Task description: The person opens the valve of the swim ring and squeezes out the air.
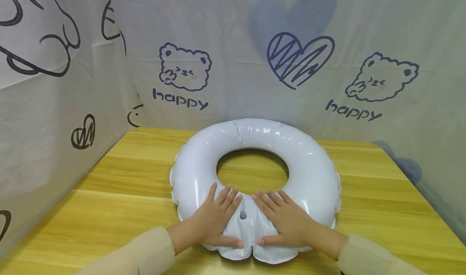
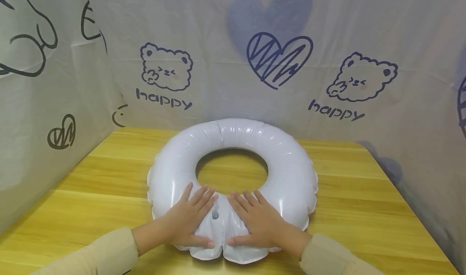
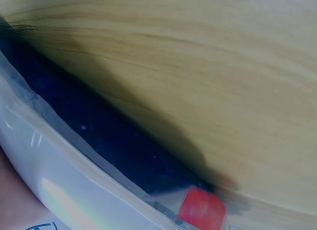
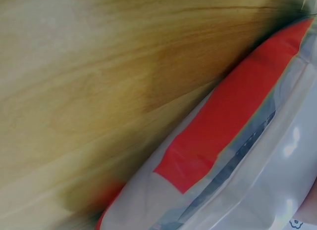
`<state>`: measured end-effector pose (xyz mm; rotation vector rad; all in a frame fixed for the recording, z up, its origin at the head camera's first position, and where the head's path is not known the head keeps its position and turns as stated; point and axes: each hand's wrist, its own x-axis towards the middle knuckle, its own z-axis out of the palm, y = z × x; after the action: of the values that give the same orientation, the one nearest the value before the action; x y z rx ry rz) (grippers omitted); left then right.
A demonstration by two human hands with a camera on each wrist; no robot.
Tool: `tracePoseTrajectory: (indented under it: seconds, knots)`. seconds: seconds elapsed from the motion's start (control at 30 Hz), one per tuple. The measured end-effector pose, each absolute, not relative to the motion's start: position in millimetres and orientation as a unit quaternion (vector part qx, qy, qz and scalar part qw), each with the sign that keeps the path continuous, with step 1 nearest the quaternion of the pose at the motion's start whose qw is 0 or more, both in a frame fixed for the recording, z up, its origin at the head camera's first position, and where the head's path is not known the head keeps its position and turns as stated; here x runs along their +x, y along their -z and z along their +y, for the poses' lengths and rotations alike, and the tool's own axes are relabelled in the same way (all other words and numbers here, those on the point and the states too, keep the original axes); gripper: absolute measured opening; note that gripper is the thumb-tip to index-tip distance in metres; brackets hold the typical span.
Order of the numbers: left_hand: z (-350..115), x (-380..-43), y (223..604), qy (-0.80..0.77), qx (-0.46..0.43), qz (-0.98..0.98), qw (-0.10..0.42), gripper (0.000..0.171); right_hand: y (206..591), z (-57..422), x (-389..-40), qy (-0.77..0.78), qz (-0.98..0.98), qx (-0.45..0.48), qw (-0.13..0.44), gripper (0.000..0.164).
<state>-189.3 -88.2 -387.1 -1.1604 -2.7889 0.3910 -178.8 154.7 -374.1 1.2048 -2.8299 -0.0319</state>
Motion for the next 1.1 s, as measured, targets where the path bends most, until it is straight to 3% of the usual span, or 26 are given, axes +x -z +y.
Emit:
tracePoseTrajectory:
  seconds: [1.1]
  knots:
    - [-79.6, -182.5, 378.4, -0.221, -0.351, -0.909, 0.043, 0.105, 371.2, 147.4, -180.0, 0.04, -0.923, 0.381, 0.011, 0.088]
